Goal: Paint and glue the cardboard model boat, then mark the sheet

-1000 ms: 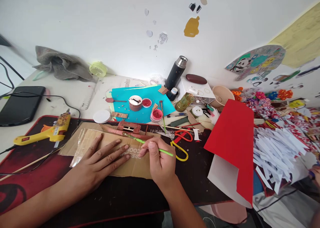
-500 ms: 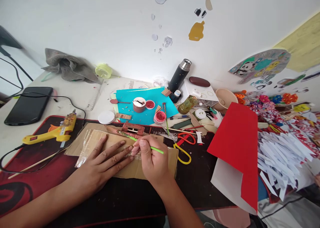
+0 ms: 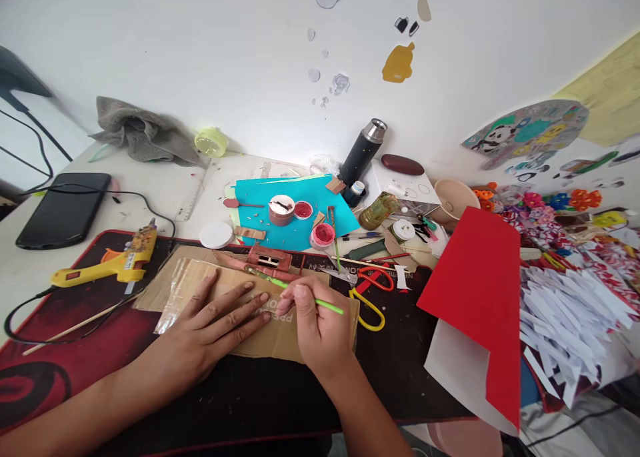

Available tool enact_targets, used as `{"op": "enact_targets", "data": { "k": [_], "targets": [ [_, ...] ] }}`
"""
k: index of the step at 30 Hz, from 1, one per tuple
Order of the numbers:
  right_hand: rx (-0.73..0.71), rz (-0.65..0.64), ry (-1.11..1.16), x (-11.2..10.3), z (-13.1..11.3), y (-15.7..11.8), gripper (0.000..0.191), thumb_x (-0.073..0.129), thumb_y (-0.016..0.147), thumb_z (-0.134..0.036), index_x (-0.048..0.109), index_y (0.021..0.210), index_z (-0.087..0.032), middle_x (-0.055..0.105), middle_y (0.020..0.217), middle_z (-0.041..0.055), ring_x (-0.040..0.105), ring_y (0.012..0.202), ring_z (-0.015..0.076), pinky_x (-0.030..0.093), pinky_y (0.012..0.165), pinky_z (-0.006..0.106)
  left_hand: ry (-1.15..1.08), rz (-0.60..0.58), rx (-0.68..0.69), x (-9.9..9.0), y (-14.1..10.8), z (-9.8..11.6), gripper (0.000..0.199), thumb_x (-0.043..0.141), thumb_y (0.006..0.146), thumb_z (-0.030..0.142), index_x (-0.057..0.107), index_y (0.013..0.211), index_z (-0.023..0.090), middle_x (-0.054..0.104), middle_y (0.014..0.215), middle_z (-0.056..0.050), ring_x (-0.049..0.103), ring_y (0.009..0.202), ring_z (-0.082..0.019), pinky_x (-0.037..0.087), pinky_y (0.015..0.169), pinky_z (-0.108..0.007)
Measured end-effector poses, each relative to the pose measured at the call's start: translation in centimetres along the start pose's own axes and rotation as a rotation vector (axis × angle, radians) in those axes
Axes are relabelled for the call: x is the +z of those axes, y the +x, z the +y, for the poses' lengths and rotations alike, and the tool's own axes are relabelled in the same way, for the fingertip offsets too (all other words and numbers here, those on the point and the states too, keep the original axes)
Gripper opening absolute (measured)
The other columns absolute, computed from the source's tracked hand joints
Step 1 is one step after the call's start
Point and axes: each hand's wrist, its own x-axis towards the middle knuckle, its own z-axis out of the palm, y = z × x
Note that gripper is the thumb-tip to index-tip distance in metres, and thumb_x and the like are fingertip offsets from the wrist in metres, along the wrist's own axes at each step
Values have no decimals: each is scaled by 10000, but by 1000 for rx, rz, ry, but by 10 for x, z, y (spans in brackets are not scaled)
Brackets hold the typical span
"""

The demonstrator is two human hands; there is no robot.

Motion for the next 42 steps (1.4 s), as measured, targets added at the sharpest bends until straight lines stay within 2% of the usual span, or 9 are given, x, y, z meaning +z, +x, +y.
{"op": "enact_targets", "data": {
  "k": [5,10,15,21,25,28,35,42],
  "targets": [
    [17,14,-2,-3,2,-3,363,515,1200,-362,747,946,-245,820,743,4,799,669,165,619,703,267,-27,19,-6,0,1,0,487,493,1156,303,609,1625,242,565,1736,-23,54,1781,-297,-92,1416,-680],
    [-4,-15,30,13,-4,7,390,506,1198,-387,738,916,-248,819,753,17,799,679,176,635,684,276,-25,8,-11,-1,1,0,519,491,1159,314,551,1670,246,534,1760,-17,45,1782,-292,-103,1413,-680],
    [-13,-83,14,24,-7,15,390,505,1193,-365,725,890,-253,816,767,13,792,681,167,638,683,269,-38,29,-7,-1,3,0,500,474,1169,304,563,1655,225,567,1734,0,69,1778,-298,-102,1414,-691],
    [-28,-106,-19,34,-5,21,348,509,1186,-332,719,922,-247,799,774,7,796,710,159,626,706,263,-38,31,-12,0,4,2,494,470,1171,298,574,1647,219,591,1714,-31,82,1777,-299,-107,1412,-689],
    [-12,-136,-2,43,-5,28,326,514,1181,-331,717,944,-239,789,800,16,784,676,147,623,642,240,-59,35,-33,1,2,3,491,484,1168,295,573,1645,221,586,1719,-28,99,1771,-284,-76,1424,-671],
    [-6,-159,-13,49,-4,33,321,516,1176,-322,711,936,-238,792,816,19,780,660,141,611,609,232,-53,48,-38,2,3,4,470,531,1150,305,618,1608,241,611,1694,-25,141,1757,-283,-70,1425,-668],
    [-23,-189,-51,60,-3,39,300,526,1165,-311,690,924,-239,816,848,27,777,670,140,622,655,244,-35,77,-28,-2,6,2,388,599,1109,317,730,1471,269,693,1585,-12,342,1648,-288,-67,1428,-642],
    [-59,-213,-117,65,-3,45,302,523,1163,-301,682,910,-250,788,783,22,768,699,166,613,709,284,-21,57,-12,-2,5,0,437,635,1084,333,697,1512,267,693,1584,-33,334,1662,-305,-81,1424,-654]
  ]
}}
